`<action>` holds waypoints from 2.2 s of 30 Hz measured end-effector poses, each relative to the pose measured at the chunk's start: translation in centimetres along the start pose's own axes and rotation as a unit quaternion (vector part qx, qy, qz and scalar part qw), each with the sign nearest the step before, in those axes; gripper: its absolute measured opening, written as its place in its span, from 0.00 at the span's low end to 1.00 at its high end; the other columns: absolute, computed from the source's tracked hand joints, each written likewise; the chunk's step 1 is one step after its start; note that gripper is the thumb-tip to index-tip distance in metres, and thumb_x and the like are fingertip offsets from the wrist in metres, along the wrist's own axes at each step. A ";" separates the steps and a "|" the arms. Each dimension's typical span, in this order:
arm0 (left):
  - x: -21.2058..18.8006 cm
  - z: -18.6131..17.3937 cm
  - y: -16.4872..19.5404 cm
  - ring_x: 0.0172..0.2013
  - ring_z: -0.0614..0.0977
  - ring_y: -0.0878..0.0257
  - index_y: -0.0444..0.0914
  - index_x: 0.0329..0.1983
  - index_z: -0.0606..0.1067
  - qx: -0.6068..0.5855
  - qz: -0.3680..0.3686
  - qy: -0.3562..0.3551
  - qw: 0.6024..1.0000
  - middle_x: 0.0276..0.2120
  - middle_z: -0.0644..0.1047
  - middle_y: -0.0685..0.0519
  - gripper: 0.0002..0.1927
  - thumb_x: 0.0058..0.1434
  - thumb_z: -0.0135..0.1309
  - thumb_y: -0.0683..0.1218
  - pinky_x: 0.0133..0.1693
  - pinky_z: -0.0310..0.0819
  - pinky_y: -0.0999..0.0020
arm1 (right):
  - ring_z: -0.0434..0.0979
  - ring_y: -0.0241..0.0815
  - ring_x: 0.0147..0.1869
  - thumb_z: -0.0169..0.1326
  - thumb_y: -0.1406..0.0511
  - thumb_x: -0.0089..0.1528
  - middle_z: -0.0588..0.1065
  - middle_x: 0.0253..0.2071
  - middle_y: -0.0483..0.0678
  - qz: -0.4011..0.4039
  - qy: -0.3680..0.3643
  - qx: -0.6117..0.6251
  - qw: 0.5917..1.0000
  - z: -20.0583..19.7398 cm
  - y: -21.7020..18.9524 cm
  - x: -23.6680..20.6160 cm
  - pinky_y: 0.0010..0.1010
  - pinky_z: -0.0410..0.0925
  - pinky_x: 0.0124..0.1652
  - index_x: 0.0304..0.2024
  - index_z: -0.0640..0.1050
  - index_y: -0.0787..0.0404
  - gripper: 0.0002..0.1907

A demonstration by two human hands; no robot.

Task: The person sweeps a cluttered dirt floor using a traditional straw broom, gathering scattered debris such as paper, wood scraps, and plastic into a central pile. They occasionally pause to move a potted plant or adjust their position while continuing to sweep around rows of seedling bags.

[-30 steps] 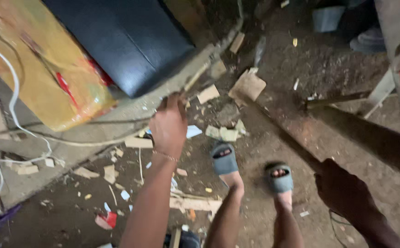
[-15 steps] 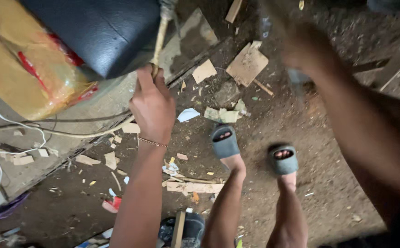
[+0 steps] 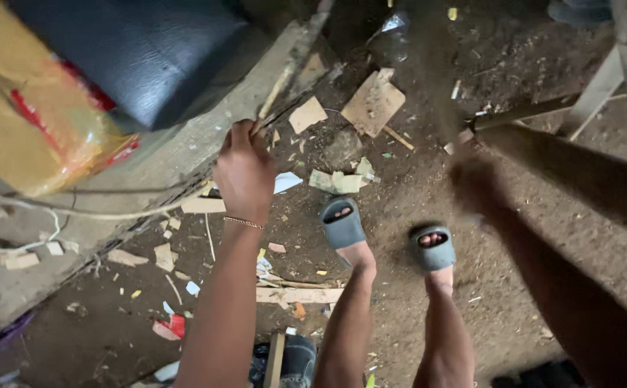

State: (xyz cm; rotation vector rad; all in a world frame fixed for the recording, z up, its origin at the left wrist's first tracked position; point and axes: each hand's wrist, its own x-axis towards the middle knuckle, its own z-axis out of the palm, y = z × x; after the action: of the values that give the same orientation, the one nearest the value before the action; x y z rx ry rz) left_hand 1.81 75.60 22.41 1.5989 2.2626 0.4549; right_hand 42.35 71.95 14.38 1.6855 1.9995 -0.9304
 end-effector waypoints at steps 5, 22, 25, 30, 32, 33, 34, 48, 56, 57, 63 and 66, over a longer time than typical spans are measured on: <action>0.3 2.2 -2.0 0.37 0.85 0.44 0.37 0.47 0.76 -0.044 -0.021 0.012 0.999 0.42 0.82 0.40 0.07 0.68 0.53 0.38 0.39 0.81 0.53 | 0.75 0.47 0.20 0.43 0.68 0.67 0.76 0.42 0.54 -0.006 -0.001 0.140 0.990 2.5 -5.5 -13.5 0.40 0.70 0.22 0.60 0.70 0.59 0.19; 2.4 1.7 -1.1 0.45 0.80 0.45 0.41 0.47 0.78 0.145 -0.006 0.090 0.985 0.44 0.78 0.44 0.11 0.64 0.63 0.47 0.58 0.59 0.37 | 0.80 0.52 0.36 0.56 0.72 0.57 0.78 0.37 0.59 -0.081 -0.031 0.179 0.980 2.7 -6.0 -6.5 0.41 0.74 0.32 0.71 0.65 0.57 0.38; 0.5 0.6 0.0 0.55 0.75 0.42 0.37 0.58 0.73 0.103 0.017 0.113 0.988 0.53 0.74 0.41 0.22 0.64 0.63 0.48 0.60 0.56 0.39 | 0.79 0.56 0.35 0.56 0.71 0.60 0.78 0.36 0.59 -0.133 0.001 0.253 0.958 3.1 -7.2 -14.7 0.42 0.73 0.30 0.69 0.68 0.57 0.34; -9.0 -0.6 1.2 0.61 0.74 0.44 0.36 0.64 0.69 -0.107 0.001 0.110 0.988 0.59 0.72 0.41 0.20 0.70 0.57 0.39 0.63 0.67 0.52 | 0.77 0.41 0.24 0.49 0.67 0.68 0.79 0.35 0.58 0.075 -0.088 0.095 0.989 0.4 -4.6 -15.6 0.31 0.72 0.21 0.66 0.67 0.67 0.24; -13.7 -0.6 2.0 0.57 0.75 0.43 0.34 0.59 0.69 -0.121 -0.017 0.099 0.988 0.54 0.75 0.42 0.20 0.64 0.54 0.36 0.61 0.67 0.52 | 0.78 0.41 0.25 0.51 0.67 0.65 0.78 0.35 0.56 0.168 -0.067 0.288 0.940 -0.7 -3.6 -14.0 0.33 0.73 0.22 0.64 0.64 0.64 0.25; -16.0 -0.4 2.8 0.51 0.76 0.47 0.33 0.58 0.70 -0.158 -0.083 0.081 0.981 0.48 0.74 0.43 0.18 0.64 0.53 0.35 0.56 0.69 0.54 | 0.79 0.40 0.24 0.52 0.67 0.63 0.76 0.37 0.55 0.143 -0.059 0.378 0.913 -1.3 -3.4 -12.6 0.31 0.74 0.20 0.63 0.59 0.66 0.28; -18.1 0.0 3.9 0.45 0.77 0.51 0.31 0.57 0.71 -0.196 -0.147 0.062 0.967 0.42 0.74 0.44 0.17 0.64 0.53 0.35 0.52 0.71 0.55 | 0.80 0.38 0.24 0.53 0.68 0.60 0.75 0.39 0.55 0.115 -0.051 0.462 0.878 -2.2 -3.1 -10.9 0.30 0.75 0.19 0.61 0.55 0.68 0.32; -22.7 4.4 4.8 0.42 0.82 0.63 0.29 0.48 0.71 -0.357 -0.196 -0.027 0.913 0.49 0.75 0.45 0.10 0.64 0.51 0.32 0.40 0.78 0.74 | 0.77 0.51 0.45 0.53 0.73 0.57 0.77 0.46 0.61 0.030 -0.028 0.143 0.989 0.0 -1.6 10.1 0.44 0.72 0.40 0.62 0.69 0.68 0.29; -30.3 5.6 5.7 0.39 0.80 0.67 0.31 0.56 0.71 -0.405 -0.378 -0.017 0.832 0.44 0.78 0.49 0.14 0.68 0.50 0.38 0.39 0.78 0.74 | 0.79 0.55 0.34 0.54 0.63 0.60 0.79 0.35 0.62 -0.031 -0.186 0.139 0.972 7.1 -1.9 -16.2 0.44 0.74 0.32 0.69 0.64 0.55 0.34; -31.2 6.0 6.4 0.41 0.80 0.66 0.30 0.56 0.71 -0.407 -0.337 -0.001 0.849 0.45 0.78 0.49 0.15 0.67 0.51 0.37 0.42 0.77 0.73 | 0.80 0.55 0.33 0.54 0.62 0.60 0.79 0.34 0.62 -0.036 -0.162 0.140 0.976 7.2 -1.4 -17.8 0.44 0.74 0.31 0.70 0.64 0.53 0.35; -38.9 6.7 13.0 0.43 0.81 0.64 0.29 0.50 0.75 -0.487 -0.298 0.024 0.821 0.45 0.79 0.49 0.09 0.68 0.55 0.37 0.47 0.78 0.69 | 0.82 0.49 0.33 0.54 0.60 0.60 0.80 0.31 0.58 0.246 0.001 0.190 0.950 5.8 6.9 -11.9 0.43 0.75 0.31 0.44 0.80 0.64 0.16; -41.1 7.9 14.7 0.42 0.79 0.63 0.31 0.55 0.73 -0.553 -0.329 0.038 0.765 0.46 0.79 0.47 0.13 0.67 0.51 0.37 0.47 0.77 0.67 | 0.82 0.50 0.35 0.52 0.62 0.61 0.74 0.44 0.59 0.213 0.000 0.205 0.955 6.0 6.9 -9.7 0.41 0.76 0.32 0.55 0.69 0.58 0.20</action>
State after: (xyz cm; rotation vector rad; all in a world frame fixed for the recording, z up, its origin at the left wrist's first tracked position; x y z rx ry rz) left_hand 30.59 41.91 25.36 0.1729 1.7482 1.2996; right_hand 50.37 61.34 14.68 2.2152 1.4061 -1.2297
